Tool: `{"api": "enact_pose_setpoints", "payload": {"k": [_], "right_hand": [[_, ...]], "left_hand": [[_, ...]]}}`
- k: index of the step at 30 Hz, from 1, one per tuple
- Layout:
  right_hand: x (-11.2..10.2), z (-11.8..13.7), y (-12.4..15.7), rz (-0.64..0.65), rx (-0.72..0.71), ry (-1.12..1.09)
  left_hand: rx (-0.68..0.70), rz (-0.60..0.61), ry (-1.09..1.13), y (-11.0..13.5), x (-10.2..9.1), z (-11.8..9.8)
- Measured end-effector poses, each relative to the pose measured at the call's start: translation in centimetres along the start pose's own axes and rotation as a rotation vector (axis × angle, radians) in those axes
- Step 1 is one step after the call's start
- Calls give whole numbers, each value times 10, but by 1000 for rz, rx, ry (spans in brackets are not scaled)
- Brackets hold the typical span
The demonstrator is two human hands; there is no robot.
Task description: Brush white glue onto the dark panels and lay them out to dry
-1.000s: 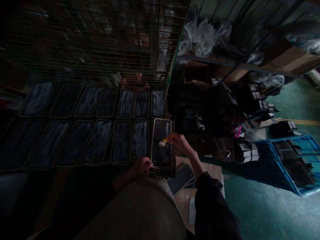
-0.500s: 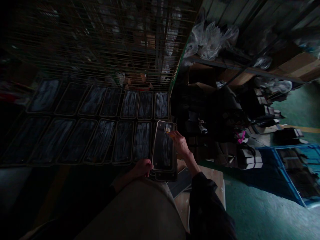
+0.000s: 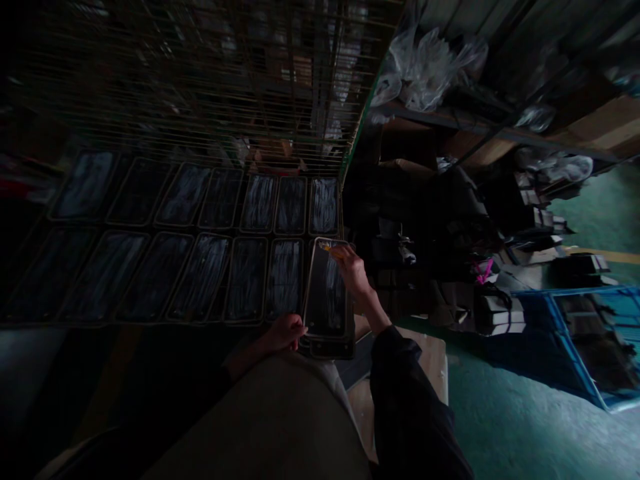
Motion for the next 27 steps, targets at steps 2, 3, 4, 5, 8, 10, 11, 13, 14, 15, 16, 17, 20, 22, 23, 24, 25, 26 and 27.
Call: {"api": "enact_pose_setpoints", "payload": {"k": [2,3,4,5,8,10,11,13,14,15,16,17,20,22,23,24,25,26,27], "right_hand": [[7,1,12,71,10,8],[9,3,21,114,18,2],[9,7,31,156,25,-13],[9,11,42,190,30,-31],[6,26,73,268,39,-84],[4,35,89,319,67,-109],[3,39,96,344,87,-122],[-1,46,107,383,137,-148],[-4,50,112,400,160,-162],[-8,52,115,416,182,-177],[-12,54,117,430,209,-190],[-16,55,118,448,238,-205],[-26,51,110,409,297,-233],[-29,44,94,266,263,-205],[-28,39,83,182,227,-179],[-25,34,72,99,188,-151],[-21,28,60,32,153,-127],[-16,22,49,-18,126,-108],[-11,16,40,-54,104,-95]], "left_hand": [[3,0,-8,0,-1,0],[14,-4,0,0,-1,0],[29,-13,12,0,-1,1],[44,-22,25,-1,-1,1],[63,-34,61,-1,1,4],[69,-29,90,-1,3,6],[73,-25,109,-1,3,7],[85,-24,151,-1,4,8],[91,-24,167,-1,5,8],[94,-25,180,-1,5,8],[93,-27,190,-1,6,8],[90,-30,196,-1,7,9],[81,-33,183,-1,8,8],[83,-46,151,0,7,6],[78,-52,131,1,7,5],[72,-54,111,2,6,3],[65,-52,93,3,5,1],[59,-45,78,4,4,0],[55,-37,71,5,4,-2]]}}
Point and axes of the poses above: each hand's wrist, its own y-axis away from the middle knuckle, its own x-axis out of the palm, z = x × y, the point moved 1 cm from there along -y, towards the middle knuckle, and after that the axes turned 6 degrees about -y, right-handed, at the moved point
